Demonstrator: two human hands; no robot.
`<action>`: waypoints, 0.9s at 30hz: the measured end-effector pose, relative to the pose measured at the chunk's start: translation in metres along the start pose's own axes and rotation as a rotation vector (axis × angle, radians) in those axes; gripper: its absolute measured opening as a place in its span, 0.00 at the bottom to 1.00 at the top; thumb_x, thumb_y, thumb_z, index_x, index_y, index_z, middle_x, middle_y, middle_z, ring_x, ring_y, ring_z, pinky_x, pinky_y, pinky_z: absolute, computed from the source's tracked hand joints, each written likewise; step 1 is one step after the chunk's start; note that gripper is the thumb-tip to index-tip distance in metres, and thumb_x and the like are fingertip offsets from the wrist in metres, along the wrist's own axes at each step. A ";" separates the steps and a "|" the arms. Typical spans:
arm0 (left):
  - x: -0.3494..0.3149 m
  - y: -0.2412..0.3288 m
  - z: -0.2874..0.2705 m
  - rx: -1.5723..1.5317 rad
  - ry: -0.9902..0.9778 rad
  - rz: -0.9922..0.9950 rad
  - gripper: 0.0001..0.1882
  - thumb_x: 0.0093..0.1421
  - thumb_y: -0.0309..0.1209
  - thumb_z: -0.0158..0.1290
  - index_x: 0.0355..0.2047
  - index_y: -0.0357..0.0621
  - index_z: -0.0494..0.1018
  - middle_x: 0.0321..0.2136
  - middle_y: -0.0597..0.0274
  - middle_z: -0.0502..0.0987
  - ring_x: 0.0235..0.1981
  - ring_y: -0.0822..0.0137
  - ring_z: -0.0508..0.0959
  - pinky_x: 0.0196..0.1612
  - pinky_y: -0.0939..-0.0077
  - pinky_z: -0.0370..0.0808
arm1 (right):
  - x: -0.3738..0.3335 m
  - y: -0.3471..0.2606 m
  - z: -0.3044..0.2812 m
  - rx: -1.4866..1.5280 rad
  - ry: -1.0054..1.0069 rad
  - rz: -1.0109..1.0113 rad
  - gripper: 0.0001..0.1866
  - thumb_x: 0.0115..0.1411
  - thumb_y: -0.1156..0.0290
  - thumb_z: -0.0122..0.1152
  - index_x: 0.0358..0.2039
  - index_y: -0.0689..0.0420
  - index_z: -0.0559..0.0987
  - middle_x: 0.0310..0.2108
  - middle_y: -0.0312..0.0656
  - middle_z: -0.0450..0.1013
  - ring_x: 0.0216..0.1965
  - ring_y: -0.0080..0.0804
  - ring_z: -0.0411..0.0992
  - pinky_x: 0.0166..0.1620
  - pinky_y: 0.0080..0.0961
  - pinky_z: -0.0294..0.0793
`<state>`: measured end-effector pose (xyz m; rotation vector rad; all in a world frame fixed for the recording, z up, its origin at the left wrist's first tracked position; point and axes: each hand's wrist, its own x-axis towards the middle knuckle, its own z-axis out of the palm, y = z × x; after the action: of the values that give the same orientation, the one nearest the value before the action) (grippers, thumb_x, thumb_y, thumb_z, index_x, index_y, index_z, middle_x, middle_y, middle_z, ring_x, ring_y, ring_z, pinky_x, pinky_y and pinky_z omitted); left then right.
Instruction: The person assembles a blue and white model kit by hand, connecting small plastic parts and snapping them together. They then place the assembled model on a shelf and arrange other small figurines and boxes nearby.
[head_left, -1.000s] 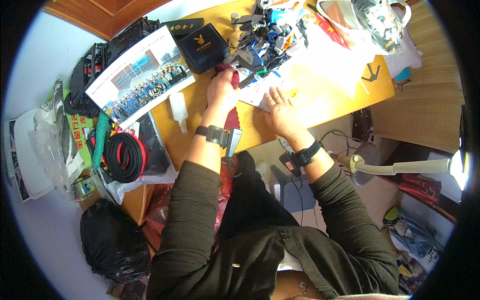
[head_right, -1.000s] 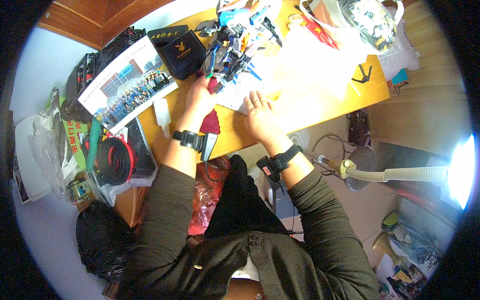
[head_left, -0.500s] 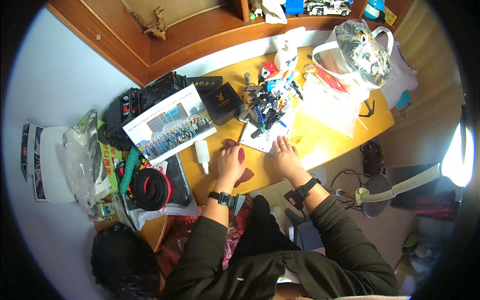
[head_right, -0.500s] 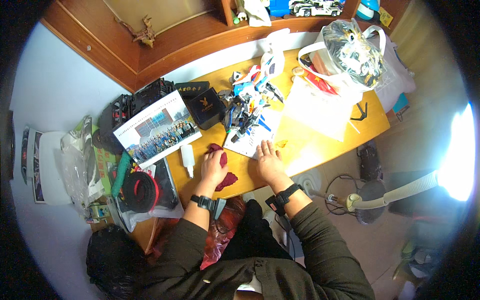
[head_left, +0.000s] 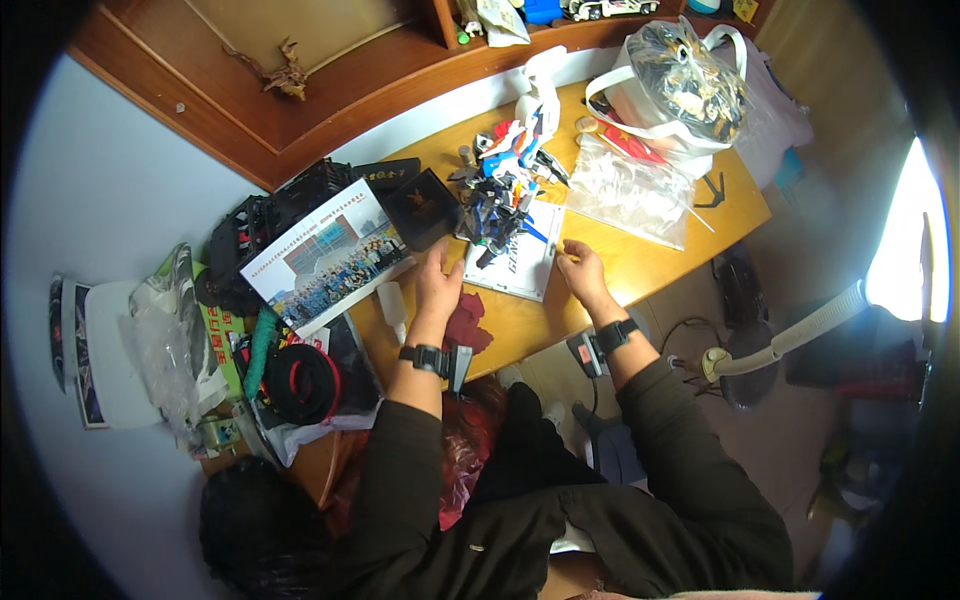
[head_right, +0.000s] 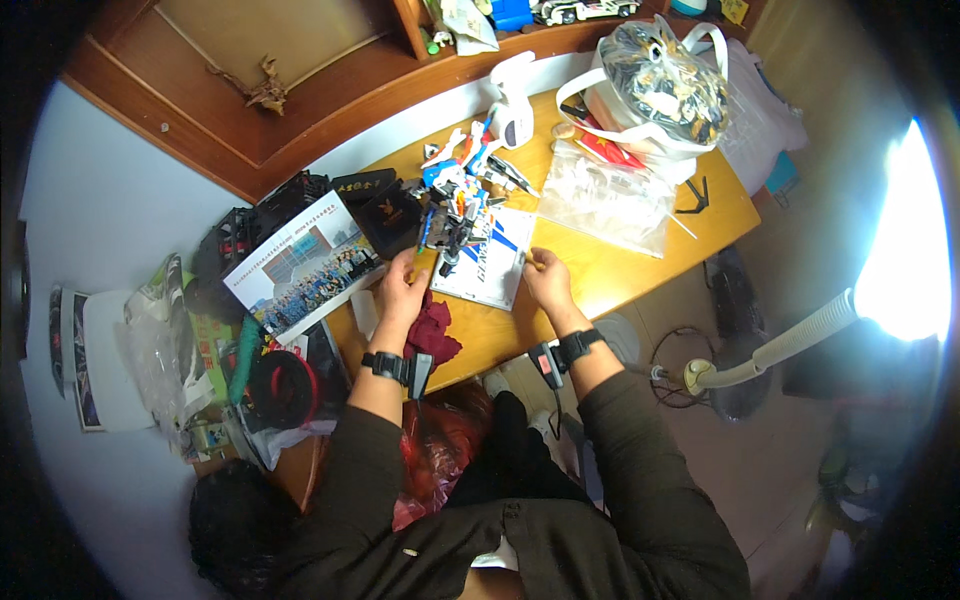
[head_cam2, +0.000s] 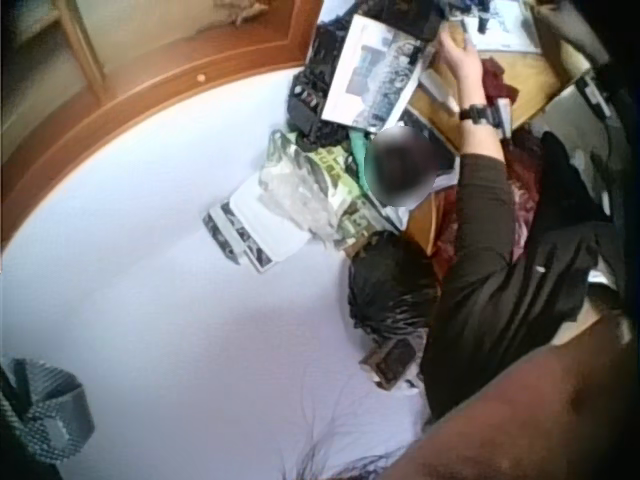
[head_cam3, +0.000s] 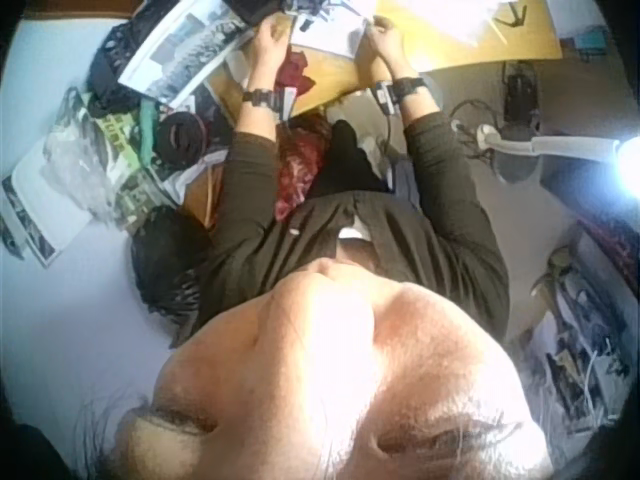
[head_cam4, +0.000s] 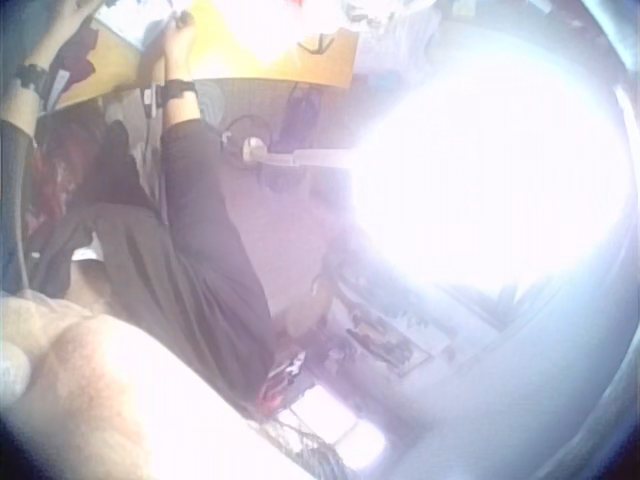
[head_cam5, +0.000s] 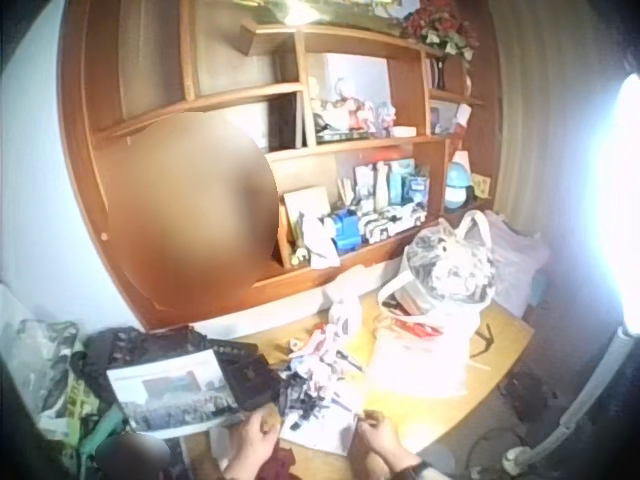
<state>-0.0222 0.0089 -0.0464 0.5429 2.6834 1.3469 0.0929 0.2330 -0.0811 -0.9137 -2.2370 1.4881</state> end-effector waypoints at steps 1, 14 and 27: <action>0.007 -0.002 0.004 -0.094 -0.025 0.013 0.24 0.52 0.29 0.55 0.49 0.39 0.65 0.45 0.48 0.71 0.41 0.55 0.74 0.45 0.66 0.70 | 0.007 0.002 -0.002 -0.067 0.025 0.019 0.20 0.51 0.73 0.54 0.45 0.69 0.71 0.39 0.49 0.74 0.35 0.31 0.73 0.38 0.23 0.72; 0.056 -0.030 0.048 0.047 0.012 0.155 0.22 0.44 0.26 0.56 0.42 0.40 0.69 0.37 0.52 0.73 0.38 0.57 0.74 0.43 0.70 0.70 | 0.058 -0.017 -0.002 -0.345 -0.194 -0.061 0.26 0.45 0.72 0.55 0.49 0.63 0.69 0.47 0.58 0.67 0.46 0.49 0.69 0.50 0.33 0.67; 0.053 -0.007 0.049 0.072 -0.058 -0.031 0.22 0.50 0.30 0.49 0.48 0.46 0.67 0.40 0.52 0.75 0.45 0.54 0.73 0.44 0.71 0.69 | 0.062 -0.033 -0.007 -0.804 -0.247 -0.171 0.27 0.47 0.68 0.55 0.51 0.55 0.67 0.46 0.52 0.66 0.47 0.52 0.65 0.49 0.36 0.68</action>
<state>-0.0621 0.0611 -0.0772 0.5368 2.6914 1.2116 0.0394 0.2698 -0.0546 -0.7138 -3.0729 0.6212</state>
